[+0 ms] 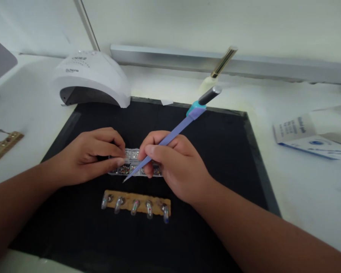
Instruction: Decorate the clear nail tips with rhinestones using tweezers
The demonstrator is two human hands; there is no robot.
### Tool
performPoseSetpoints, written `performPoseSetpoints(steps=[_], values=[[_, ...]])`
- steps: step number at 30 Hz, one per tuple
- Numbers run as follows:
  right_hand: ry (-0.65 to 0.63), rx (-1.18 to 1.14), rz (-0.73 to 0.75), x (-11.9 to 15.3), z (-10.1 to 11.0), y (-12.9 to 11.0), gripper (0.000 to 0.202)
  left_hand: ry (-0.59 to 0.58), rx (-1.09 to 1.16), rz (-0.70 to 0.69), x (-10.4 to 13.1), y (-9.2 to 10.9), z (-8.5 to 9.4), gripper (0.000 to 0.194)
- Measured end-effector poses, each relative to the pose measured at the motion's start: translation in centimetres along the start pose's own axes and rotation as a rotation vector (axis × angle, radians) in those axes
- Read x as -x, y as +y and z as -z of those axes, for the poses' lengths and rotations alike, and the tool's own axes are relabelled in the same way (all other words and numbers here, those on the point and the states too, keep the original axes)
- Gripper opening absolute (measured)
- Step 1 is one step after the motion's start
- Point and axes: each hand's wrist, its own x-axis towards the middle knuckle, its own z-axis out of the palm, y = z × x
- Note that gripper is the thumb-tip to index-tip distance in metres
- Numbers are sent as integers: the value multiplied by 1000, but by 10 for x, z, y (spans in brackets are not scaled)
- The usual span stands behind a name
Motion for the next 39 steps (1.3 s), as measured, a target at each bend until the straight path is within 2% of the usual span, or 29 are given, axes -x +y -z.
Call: performPoseSetpoints(steps=[2, 5, 9, 13, 20, 27, 39], values=[[11, 45, 37, 4, -2, -1, 16, -28, 53, 32, -1, -1, 2, 16], [28, 252, 186, 10, -5, -4, 15, -43, 59, 54, -1, -1, 4, 17], [-134, 626, 350, 12, -3, -10, 17, -71, 70, 77, 0, 0, 4, 16], [-205, 789, 379, 8, 4, -12, 17, -65, 71, 125, 2, 1, 4, 17], [-251, 899, 376, 7, 7, -10, 15, -52, 88, 130, 1, 2, 4, 18], [-258, 901, 329, 5, 3, -14, 15, -76, 74, 131, 1, 2, 4, 19], [-316, 938, 358, 10, 8, -10, 13, -71, 53, 114, 2, 1, 3, 21]])
